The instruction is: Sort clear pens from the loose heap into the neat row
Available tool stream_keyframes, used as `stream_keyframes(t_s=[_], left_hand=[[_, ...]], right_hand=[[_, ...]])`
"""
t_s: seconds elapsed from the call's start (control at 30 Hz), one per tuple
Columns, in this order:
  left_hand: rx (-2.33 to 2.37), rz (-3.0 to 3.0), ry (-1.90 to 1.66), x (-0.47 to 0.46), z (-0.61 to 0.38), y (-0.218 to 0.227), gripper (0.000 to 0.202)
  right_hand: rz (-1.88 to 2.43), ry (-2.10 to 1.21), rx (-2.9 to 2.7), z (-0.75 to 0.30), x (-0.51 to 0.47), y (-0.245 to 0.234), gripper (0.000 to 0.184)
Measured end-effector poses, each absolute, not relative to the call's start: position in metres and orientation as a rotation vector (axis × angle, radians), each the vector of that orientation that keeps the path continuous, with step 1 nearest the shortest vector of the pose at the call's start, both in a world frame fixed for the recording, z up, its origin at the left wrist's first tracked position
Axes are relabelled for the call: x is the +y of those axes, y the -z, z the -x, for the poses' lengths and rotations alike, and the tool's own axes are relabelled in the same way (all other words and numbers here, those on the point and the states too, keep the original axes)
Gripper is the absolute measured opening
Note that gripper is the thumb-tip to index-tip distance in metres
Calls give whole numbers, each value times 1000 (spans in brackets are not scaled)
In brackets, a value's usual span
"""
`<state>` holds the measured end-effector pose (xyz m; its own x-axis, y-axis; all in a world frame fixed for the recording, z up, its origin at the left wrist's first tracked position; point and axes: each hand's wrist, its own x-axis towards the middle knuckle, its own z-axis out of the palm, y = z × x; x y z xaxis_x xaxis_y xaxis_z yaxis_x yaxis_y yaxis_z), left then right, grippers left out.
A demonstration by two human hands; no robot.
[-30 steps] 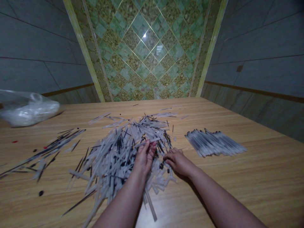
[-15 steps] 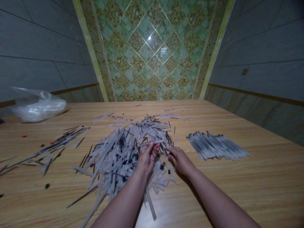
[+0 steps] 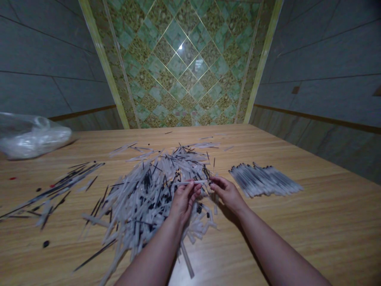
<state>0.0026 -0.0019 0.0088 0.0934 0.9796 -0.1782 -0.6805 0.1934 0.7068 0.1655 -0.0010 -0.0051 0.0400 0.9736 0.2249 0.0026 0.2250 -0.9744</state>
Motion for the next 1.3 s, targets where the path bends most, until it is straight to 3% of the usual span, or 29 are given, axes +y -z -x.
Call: stream_keyframes(t_s=[1.1, 1.3], left_hand=[[736, -507, -1290, -6, -8, -8, 15], [751, -511, -1233, -9, -11, -11, 17]], right_hand=[[1200, -661, -1479, -167, -7, -5, 23], [1285, -727, -1487, -169, -8, -3, 44]])
